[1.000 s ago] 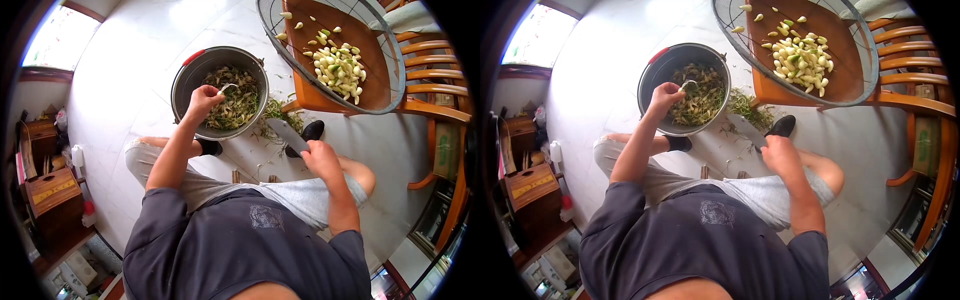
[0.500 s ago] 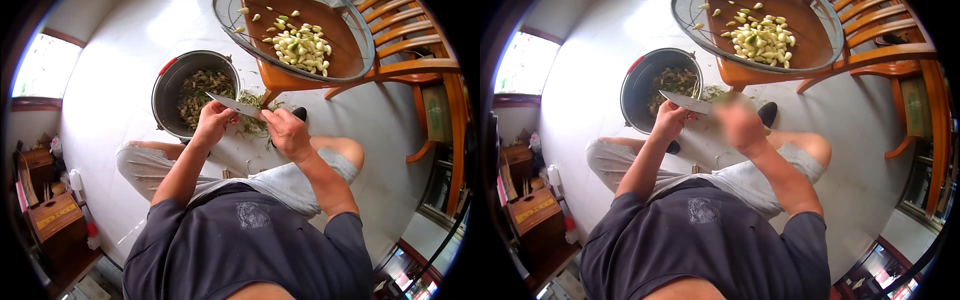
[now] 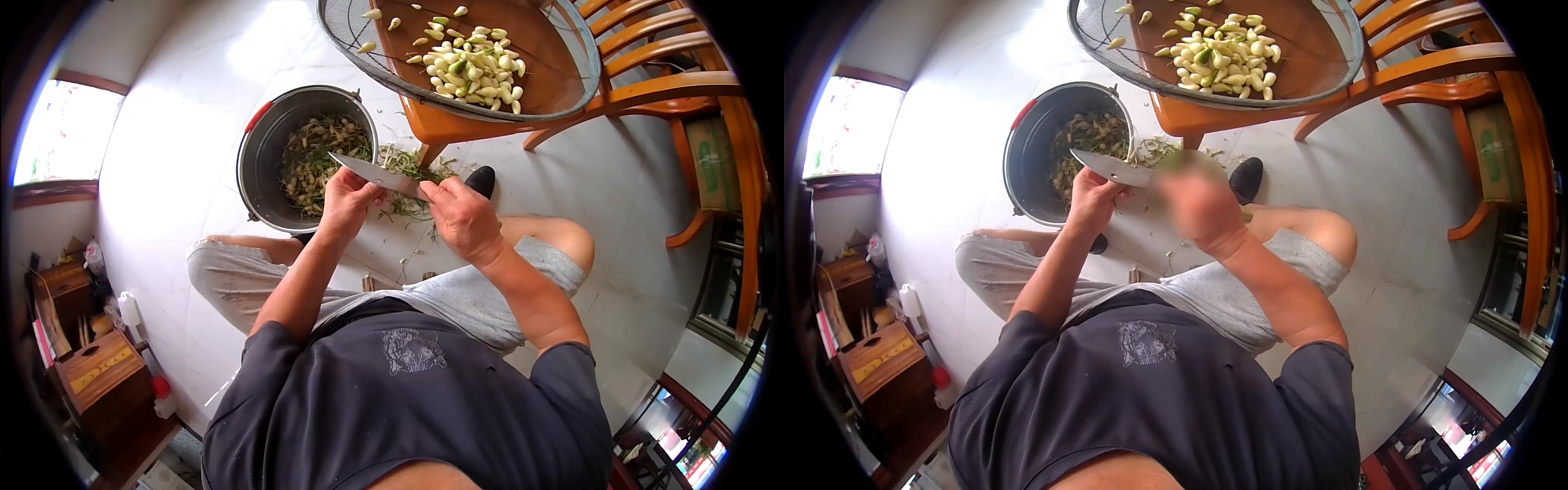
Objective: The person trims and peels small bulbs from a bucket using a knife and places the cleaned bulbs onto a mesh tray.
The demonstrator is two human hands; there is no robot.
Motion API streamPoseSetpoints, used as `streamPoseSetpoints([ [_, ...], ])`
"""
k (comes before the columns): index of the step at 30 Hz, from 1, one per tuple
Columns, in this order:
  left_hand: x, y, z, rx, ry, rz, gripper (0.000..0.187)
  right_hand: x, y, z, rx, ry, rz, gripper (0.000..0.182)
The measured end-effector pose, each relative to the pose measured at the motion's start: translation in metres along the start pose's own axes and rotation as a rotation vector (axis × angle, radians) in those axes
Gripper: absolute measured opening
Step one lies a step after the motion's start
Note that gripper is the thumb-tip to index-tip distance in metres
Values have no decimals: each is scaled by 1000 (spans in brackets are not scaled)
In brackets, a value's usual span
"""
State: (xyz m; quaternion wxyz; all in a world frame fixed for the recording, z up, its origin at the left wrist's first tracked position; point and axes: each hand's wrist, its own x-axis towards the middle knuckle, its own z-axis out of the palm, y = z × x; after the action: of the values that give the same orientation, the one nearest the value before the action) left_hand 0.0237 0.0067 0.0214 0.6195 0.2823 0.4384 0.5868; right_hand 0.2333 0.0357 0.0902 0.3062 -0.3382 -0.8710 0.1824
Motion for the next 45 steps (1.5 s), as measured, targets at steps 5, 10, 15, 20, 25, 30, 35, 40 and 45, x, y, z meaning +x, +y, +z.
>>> streamPoseSetpoints([
  [5, -4, 3, 8, 61, 15, 70, 16, -6, 1, 2, 20, 11, -10, 33],
  [10, -2, 1, 7, -68, -48, 82, 17, -11, 5, 7, -7, -96, 202, 17],
  [15, -5, 22, 14, -147, -144, 62, 22, -28, 36, 8, -56, -216, 515, 12],
  [20, -3, 15, 10, -211, -57, -29, 26, -18, 33, 8, 21, -156, 462, 14],
  [25, 6, 2, -8, -31, 59, 85, 28, -11, 32, 10, 94, -138, 495, 14],
  [30, 9, 18, -7, -185, 109, 68, 26, -6, 23, 7, 228, -106, 542, 15],
  [35, 11, 11, -11, -193, 219, 51, 18, -3, 21, 8, 202, 33, 302, 15],
  [40, 8, -9, -9, -241, 267, 1, 18, -2, 13, 8, 170, -3, 265, 14],
  [45, 4, -11, 11, -217, 257, -15, 19, 3, 1, 2, 65, -91, 238, 16],
])
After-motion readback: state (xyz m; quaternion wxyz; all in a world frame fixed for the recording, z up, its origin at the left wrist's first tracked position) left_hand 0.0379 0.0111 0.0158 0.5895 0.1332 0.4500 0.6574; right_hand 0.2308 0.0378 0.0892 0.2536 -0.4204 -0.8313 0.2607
